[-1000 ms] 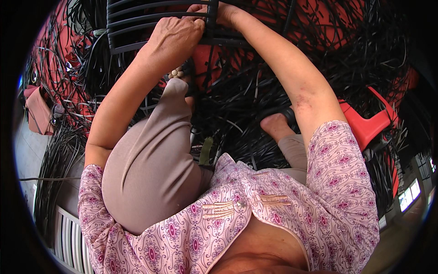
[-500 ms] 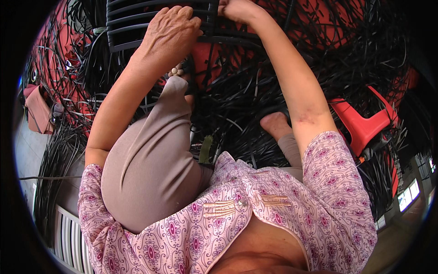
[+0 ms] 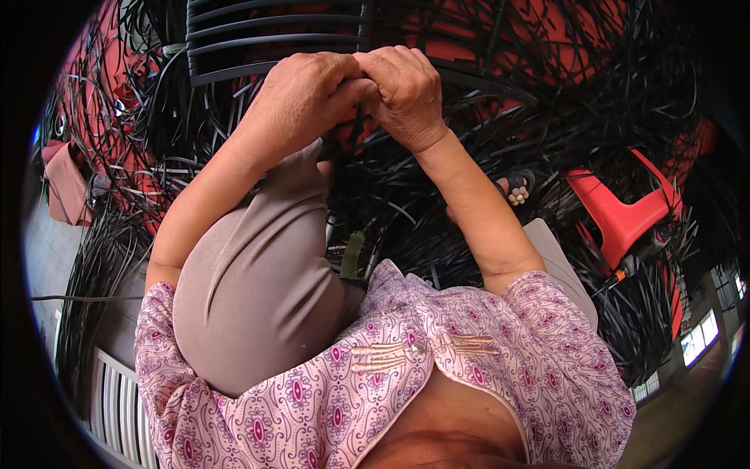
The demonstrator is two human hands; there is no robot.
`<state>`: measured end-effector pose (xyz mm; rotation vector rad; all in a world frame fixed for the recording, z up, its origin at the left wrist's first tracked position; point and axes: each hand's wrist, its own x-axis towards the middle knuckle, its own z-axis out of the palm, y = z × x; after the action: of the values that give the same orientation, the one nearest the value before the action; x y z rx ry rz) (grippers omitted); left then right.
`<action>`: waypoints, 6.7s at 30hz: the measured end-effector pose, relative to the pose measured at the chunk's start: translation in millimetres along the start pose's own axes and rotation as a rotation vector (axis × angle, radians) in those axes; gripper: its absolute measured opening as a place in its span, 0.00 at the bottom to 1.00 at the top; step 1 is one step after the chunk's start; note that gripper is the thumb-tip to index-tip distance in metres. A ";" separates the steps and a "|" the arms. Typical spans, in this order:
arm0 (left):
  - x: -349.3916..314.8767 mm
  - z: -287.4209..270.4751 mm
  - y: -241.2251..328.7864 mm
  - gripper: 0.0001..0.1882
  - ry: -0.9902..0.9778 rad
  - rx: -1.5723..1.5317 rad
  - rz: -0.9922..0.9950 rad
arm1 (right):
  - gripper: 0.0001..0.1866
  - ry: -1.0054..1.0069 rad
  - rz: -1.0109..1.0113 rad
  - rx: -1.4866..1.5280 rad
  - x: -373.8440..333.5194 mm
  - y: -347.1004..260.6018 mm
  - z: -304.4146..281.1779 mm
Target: The person weaves black synthetic wicker strips into a metal chair frame, using a staple gun to secure ends and wire cutters to trim the strips.
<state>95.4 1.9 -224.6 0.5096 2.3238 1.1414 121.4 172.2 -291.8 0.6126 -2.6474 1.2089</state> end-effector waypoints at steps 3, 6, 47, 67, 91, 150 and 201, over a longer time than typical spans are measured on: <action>2.3 -7.3 2.4 0.10 -0.016 -0.175 -0.112 | 0.10 0.089 0.005 0.019 -4.8 7.8 5.6; 11.0 -12.1 -26.3 0.07 0.207 0.094 0.122 | 0.08 0.152 0.040 -0.055 -6.4 8.8 1.7; 92.0 72.3 96.3 0.15 -0.174 0.316 0.293 | 0.11 0.510 0.394 0.005 -81.2 126.6 -157.7; 232.3 141.7 100.3 0.12 -0.665 0.298 0.424 | 0.15 0.382 0.647 -0.157 -74.1 128.5 -271.7; 258.1 162.9 80.6 0.15 -0.777 0.325 0.363 | 0.09 0.533 1.539 -0.033 -344.0 135.4 -631.8; 339.4 258.0 -9.2 0.10 -0.588 0.578 1.438 | 0.10 -0.164 1.029 0.035 -97.6 2.4 -228.7; 141.3 68.7 183.4 0.18 -0.496 0.142 0.289 | 0.18 0.859 1.847 -1.536 -657.2 -257.8 -558.1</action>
<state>41.7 225.3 -150.4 1.0762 1.9412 0.8475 815.4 635.7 45.0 -2.1091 -1.7453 -0.7738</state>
